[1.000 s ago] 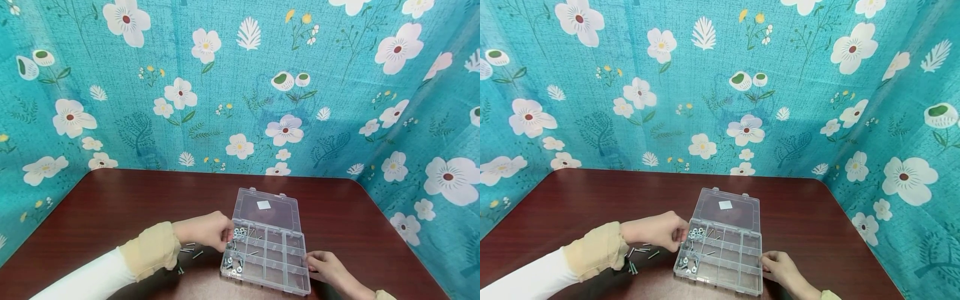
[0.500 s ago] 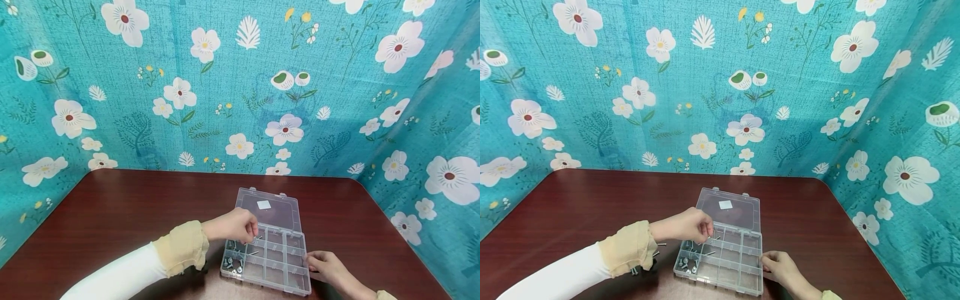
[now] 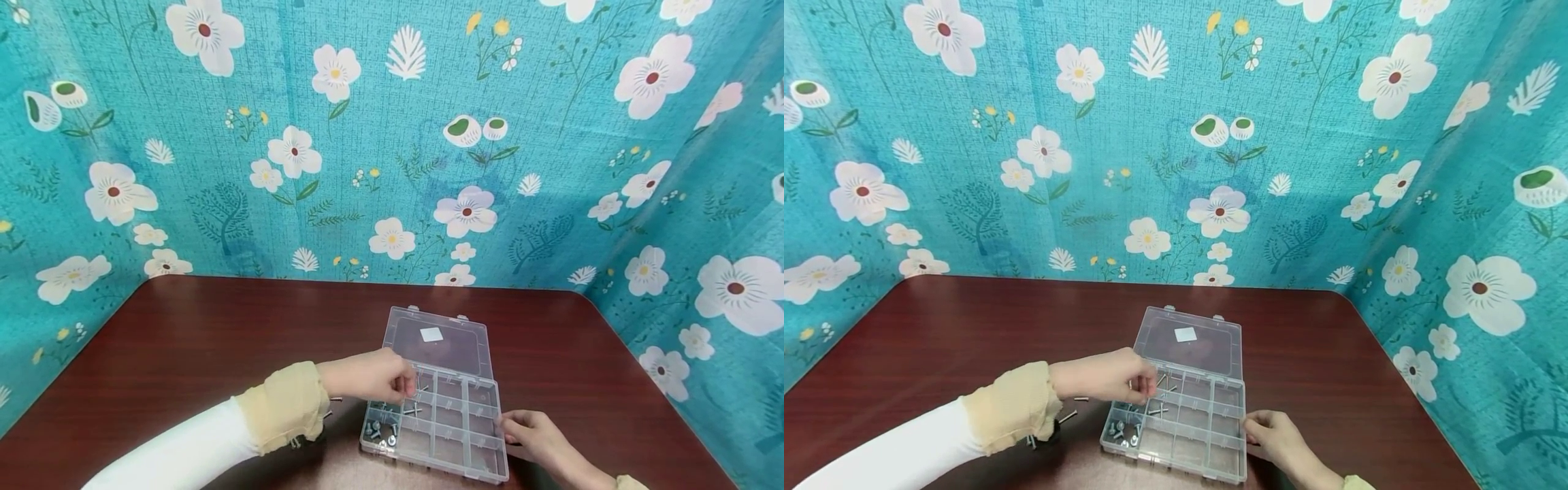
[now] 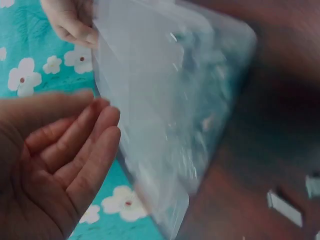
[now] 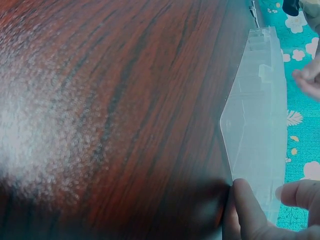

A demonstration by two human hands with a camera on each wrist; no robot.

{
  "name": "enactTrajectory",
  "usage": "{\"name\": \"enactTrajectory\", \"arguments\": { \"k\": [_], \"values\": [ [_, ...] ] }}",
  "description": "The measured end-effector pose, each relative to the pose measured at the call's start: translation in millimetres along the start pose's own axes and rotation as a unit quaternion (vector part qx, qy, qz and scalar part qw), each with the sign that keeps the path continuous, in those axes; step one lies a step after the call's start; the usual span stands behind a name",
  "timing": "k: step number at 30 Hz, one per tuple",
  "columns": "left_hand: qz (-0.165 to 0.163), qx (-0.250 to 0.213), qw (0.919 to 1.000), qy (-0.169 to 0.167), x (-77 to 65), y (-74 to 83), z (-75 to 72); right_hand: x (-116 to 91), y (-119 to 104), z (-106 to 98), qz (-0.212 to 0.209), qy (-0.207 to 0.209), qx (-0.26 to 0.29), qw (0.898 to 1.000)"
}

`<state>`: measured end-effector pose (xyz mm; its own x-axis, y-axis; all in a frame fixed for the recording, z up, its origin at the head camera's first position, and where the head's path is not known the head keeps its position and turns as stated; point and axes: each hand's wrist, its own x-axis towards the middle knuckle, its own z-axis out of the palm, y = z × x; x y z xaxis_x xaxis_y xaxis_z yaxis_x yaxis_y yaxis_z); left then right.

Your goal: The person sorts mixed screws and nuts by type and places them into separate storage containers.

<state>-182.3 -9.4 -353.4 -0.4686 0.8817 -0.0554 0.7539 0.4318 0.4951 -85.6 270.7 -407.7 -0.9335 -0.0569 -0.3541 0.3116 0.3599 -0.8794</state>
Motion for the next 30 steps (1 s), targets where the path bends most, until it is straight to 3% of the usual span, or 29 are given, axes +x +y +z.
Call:
{"name": "enactTrajectory", "arguments": {
  "k": [4,10,20,30],
  "values": [
    [0.025,0.045,0.9983,-0.027,-17.8,-2.6,-6.3,0,-2,0,0.010,0.008,-0.008,1.000],
    [0.054,0.106,0.9920,-0.041,-43.7,-8.3,-13.0,1,-4,0,0.020,0.014,-0.014,1.000],
    [0.048,0.192,0.9777,-0.070,-80.3,-24.2,-15.0,1,-3,1,0.011,0.006,-0.009,1.000],
    [0.040,0.208,0.9749,-0.070,-106.1,-37.2,-4.7,2,-1,1,0.013,0.012,-0.008,1.000]
  ]
}}
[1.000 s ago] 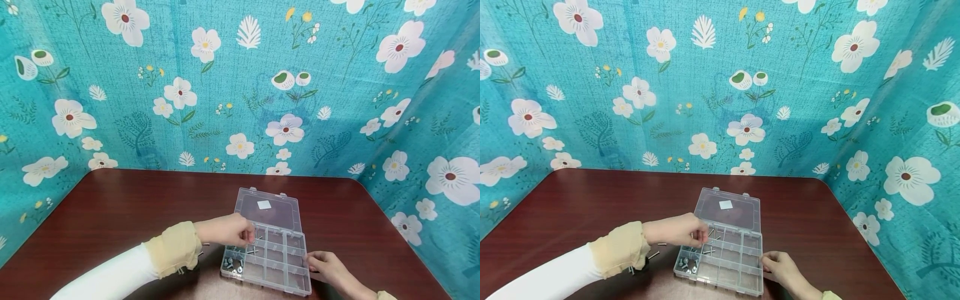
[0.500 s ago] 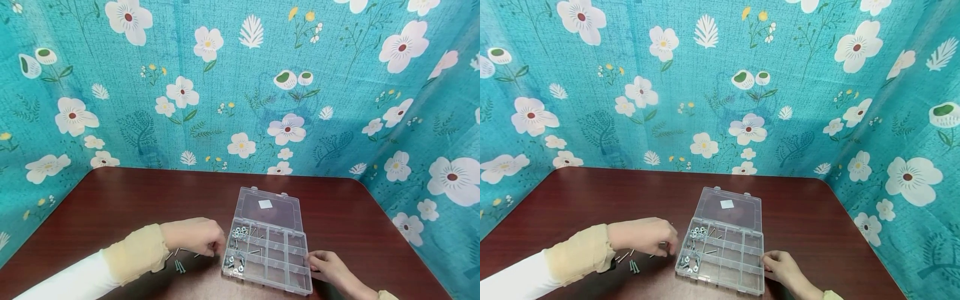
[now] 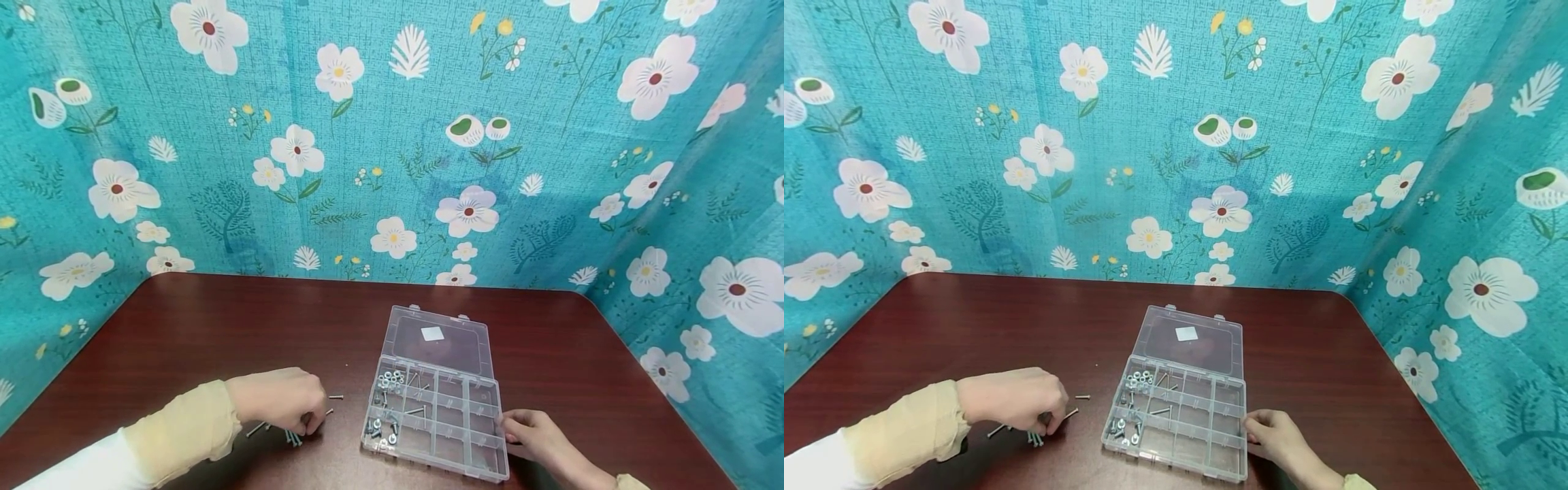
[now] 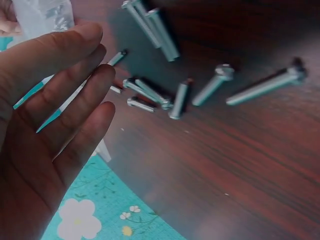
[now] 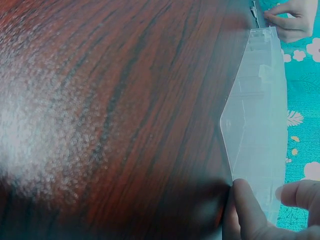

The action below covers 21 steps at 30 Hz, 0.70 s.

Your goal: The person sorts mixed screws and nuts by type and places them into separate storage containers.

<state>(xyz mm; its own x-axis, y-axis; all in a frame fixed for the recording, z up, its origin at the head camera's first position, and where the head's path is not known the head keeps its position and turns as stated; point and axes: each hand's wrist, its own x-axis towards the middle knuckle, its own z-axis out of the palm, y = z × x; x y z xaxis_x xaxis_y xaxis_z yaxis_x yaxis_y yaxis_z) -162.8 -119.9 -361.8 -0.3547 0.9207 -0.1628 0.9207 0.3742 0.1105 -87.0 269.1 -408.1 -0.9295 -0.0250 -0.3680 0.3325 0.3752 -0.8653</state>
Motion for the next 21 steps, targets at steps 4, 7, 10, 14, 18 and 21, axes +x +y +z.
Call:
{"name": "enactTrajectory", "arguments": {
  "k": [4,7,10,14,18,21],
  "values": [
    [0.005,0.034,0.9994,0.010,-6.8,-0.8,4.9,0,0,0,-0.002,0.000,0.001,1.000],
    [0.007,0.041,0.9991,0.010,-9.0,-1.6,7.8,0,0,1,0.002,0.005,-0.001,1.000],
    [-0.002,0.025,0.9997,0.000,-9.2,-1.8,9.5,0,-1,1,0.011,0.010,-0.005,1.000],
    [-0.013,0.009,0.9998,-0.012,-9.6,-1.6,11.0,-1,-4,2,0.018,0.013,-0.007,1.000],
    [-0.011,0.017,0.9997,-0.011,-9.8,-1.3,11.7,-2,-4,2,0.013,0.009,-0.013,1.000],
    [-0.008,0.030,0.9995,-0.010,-9.3,-0.2,12.5,-1,-3,1,0.007,0.005,-0.014,1.000]
  ]
}}
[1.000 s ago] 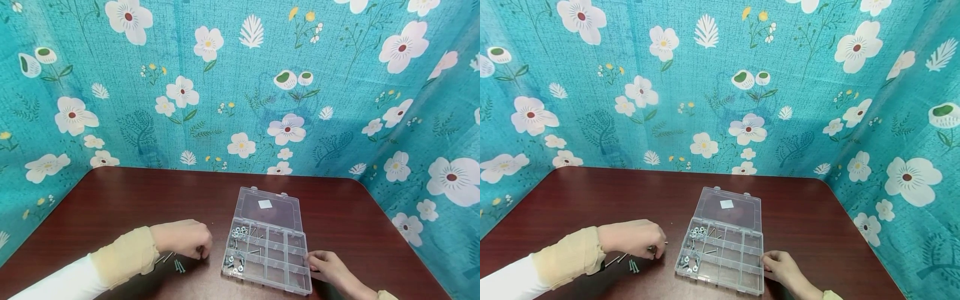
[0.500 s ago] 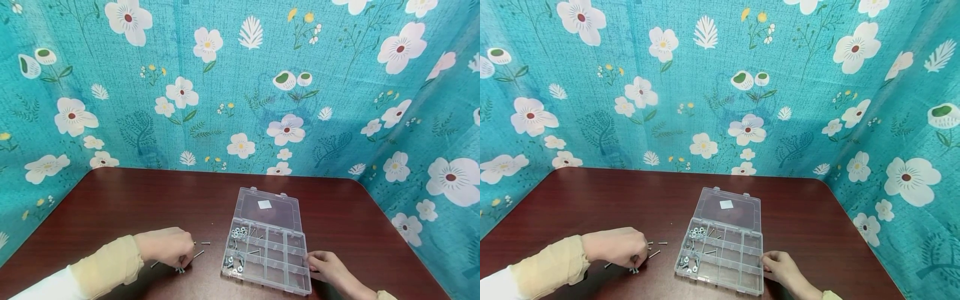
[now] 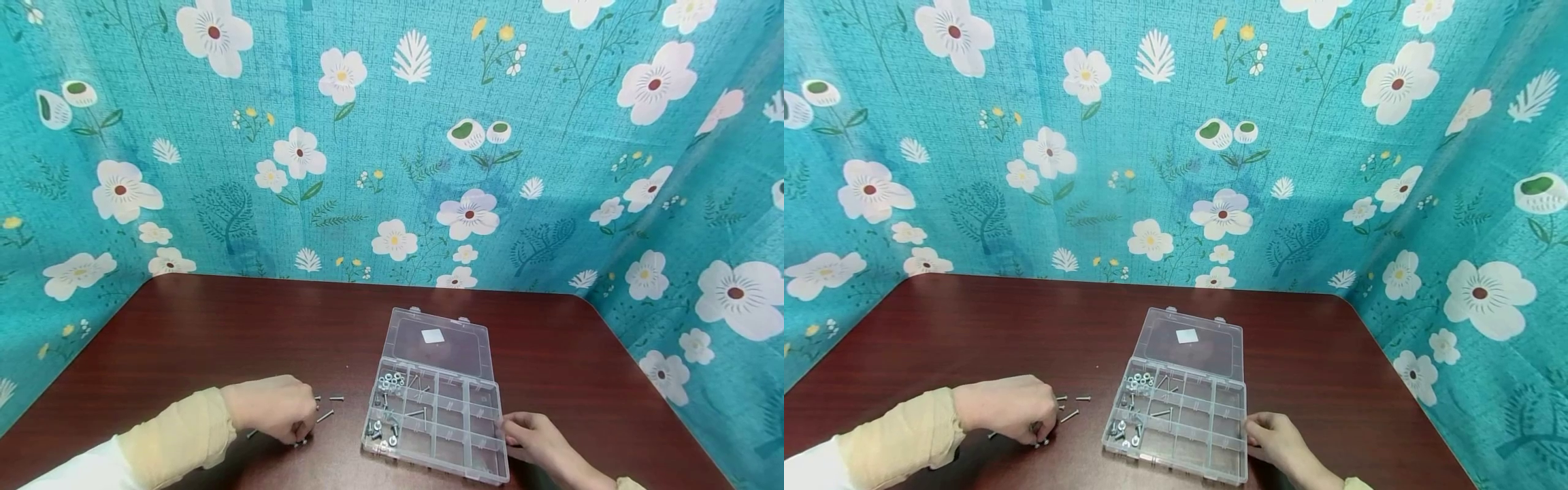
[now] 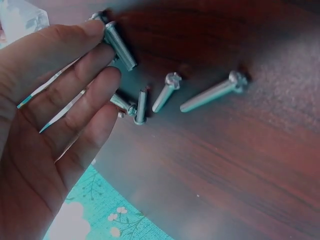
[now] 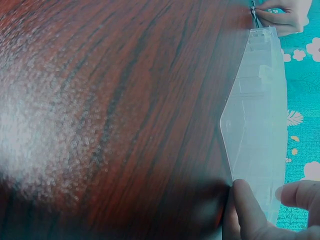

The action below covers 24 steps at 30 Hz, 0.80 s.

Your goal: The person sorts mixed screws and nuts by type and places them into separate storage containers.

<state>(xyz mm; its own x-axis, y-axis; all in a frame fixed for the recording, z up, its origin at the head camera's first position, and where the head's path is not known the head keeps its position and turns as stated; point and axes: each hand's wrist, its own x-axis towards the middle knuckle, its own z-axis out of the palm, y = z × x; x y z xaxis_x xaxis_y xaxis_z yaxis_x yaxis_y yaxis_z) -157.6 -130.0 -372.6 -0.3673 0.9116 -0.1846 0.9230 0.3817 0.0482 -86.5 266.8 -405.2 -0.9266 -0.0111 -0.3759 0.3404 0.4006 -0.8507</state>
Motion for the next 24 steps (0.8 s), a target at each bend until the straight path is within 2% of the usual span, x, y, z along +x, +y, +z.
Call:
{"name": "enactTrajectory", "arguments": {
  "k": [6,9,11,13,16,19,21,24],
  "values": [
    [-0.005,0.011,0.9999,-0.002,2.7,3.2,5.5,-1,1,-1,-0.007,-0.004,0.003,1.000],
    [-0.011,0.000,0.9999,-0.002,3.8,4.3,6.8,-1,1,-1,-0.013,-0.010,0.006,1.000],
    [-0.019,-0.037,0.9991,0.000,4.8,4.1,6.7,-1,1,-1,-0.013,-0.012,0.006,1.000],
    [-0.035,-0.093,0.9950,0.011,6.7,2.7,5.4,-1,1,-1,-0.012,-0.013,0.006,1.000],
    [-0.057,-0.183,0.9804,0.047,12.4,-0.7,1.2,-1,1,-1,-0.011,-0.011,0.006,1.000],
    [-0.068,-0.233,0.9661,0.089,19.6,-3.1,-5.1,-1,1,-1,-0.015,-0.013,0.007,1.000],
    [-0.078,-0.262,0.9561,0.105,25.3,-2.9,-9.8,-1,2,-1,-0.018,-0.015,0.008,1.000],
    [-0.097,-0.341,0.9297,0.101,34.0,-0.1,-18.2,0,2,-1,-0.021,-0.016,0.010,1.000]
  ]
}}
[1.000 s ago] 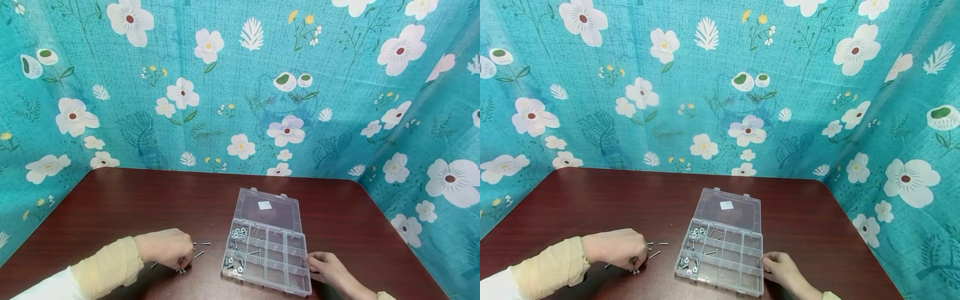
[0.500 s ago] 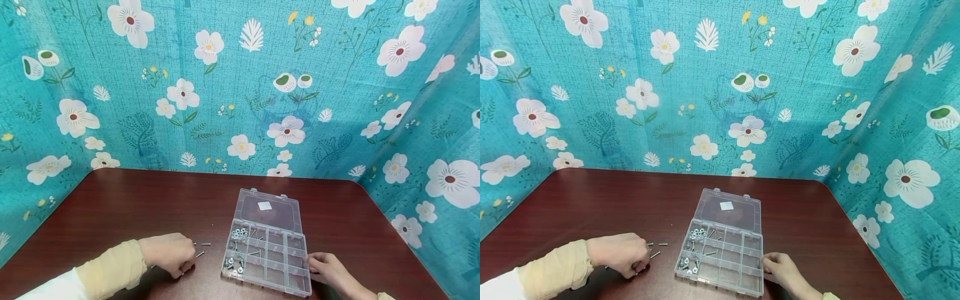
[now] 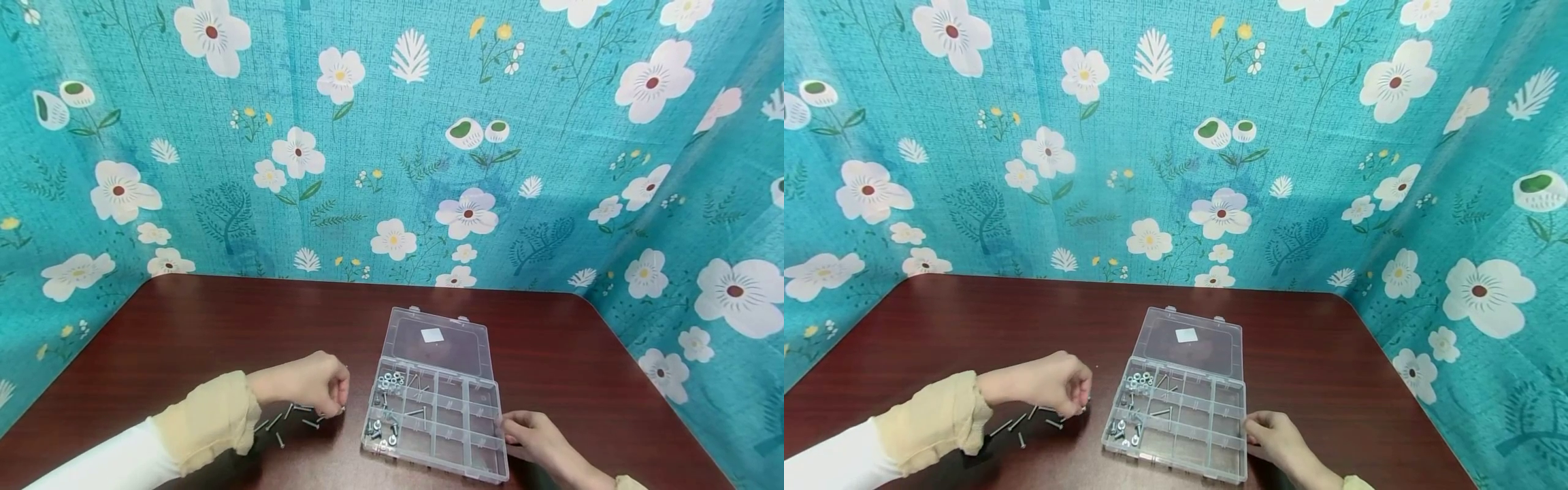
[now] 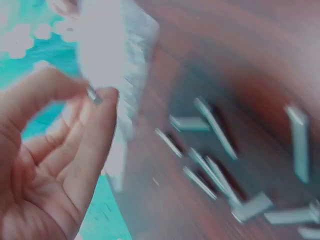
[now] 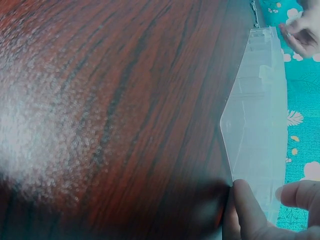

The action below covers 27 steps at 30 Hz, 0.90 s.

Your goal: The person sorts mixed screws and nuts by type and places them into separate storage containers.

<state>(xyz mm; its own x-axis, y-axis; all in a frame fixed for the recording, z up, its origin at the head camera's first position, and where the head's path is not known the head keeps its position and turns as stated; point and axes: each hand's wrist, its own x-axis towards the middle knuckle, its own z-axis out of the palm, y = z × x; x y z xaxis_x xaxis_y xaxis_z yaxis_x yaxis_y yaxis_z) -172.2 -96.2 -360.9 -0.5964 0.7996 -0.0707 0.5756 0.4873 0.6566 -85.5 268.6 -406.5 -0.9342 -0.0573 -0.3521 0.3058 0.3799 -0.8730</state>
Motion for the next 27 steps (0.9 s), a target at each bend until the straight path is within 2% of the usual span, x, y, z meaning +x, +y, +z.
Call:
{"name": "enactTrajectory", "arguments": {
  "k": [3,6,12,16,19,23,27],
  "values": [
    [-0.027,-0.075,0.9968,-0.010,10.1,9.8,0.1,0,1,0,-0.001,0.003,0.001,1.000],
    [-0.029,-0.097,0.9948,-0.010,21.4,19.3,0.8,1,1,1,0.001,0.008,0.001,1.000],
    [-0.023,-0.092,0.9953,0.017,48.4,38.1,4.6,1,1,1,0.006,0.012,0.000,1.000],
    [-0.036,-0.099,0.9938,0.036,66.6,50.0,12.6,1,1,0,0.005,0.008,0.001,1.000],
    [-0.046,-0.106,0.9926,0.039,77.4,57.0,21.0,1,1,0,0.003,0.009,-0.001,1.000],
    [-0.050,-0.085,0.9944,0.037,87.4,60.4,31.4,1,1,1,0.002,0.013,-0.005,1.000],
    [-0.056,-0.057,0.9959,0.043,92.5,55.4,37.1,1,1,1,0.005,0.015,-0.002,1.000]
  ]
}}
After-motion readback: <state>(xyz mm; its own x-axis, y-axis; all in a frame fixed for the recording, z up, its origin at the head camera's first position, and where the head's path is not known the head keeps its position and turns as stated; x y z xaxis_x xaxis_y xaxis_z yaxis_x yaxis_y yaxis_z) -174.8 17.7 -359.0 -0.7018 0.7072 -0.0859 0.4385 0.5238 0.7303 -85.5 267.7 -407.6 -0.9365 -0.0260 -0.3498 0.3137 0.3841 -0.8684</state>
